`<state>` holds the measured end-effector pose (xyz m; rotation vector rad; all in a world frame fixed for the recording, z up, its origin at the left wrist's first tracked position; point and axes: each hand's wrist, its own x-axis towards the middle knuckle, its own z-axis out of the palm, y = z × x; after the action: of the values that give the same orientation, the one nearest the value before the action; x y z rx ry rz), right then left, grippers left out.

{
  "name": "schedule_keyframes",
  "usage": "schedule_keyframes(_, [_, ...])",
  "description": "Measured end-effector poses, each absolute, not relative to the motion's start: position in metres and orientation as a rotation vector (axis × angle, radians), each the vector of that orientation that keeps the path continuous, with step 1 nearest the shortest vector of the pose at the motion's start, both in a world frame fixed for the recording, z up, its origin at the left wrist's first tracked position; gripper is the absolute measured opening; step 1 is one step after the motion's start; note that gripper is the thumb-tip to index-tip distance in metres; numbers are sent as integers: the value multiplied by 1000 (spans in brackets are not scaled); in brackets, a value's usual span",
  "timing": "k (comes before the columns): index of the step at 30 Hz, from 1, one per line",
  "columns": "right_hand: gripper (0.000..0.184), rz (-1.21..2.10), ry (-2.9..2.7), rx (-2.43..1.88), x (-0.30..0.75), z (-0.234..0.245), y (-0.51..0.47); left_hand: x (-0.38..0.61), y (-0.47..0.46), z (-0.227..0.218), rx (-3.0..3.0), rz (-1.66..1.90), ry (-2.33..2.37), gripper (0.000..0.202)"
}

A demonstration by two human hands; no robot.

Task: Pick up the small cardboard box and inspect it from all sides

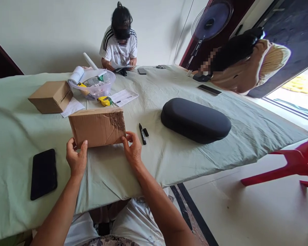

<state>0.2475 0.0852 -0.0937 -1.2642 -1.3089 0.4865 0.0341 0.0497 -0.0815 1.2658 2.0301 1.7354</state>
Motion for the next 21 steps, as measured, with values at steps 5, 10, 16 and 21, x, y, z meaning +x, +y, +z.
schedule_keyframes(5, [23, 451, -1365, -1262, 247, -95, 84, 39, 51, -90, 1368, 1768, 2025, 78])
schedule_keyframes(10, [45, 276, -1486, -1258, 244, -99, 82, 48, 48, -87, 1563, 1692, 2035, 99])
schedule_keyframes(16, [98, -37, -1550, -1300, 232, -105, 78, 60, 43, -81, 1677, 1566, 2218, 121])
schedule_keyframes(21, [95, -103, -1529, -1332, 228, -105, 77, 64, 42, -83, 1665, 1601, 2228, 123])
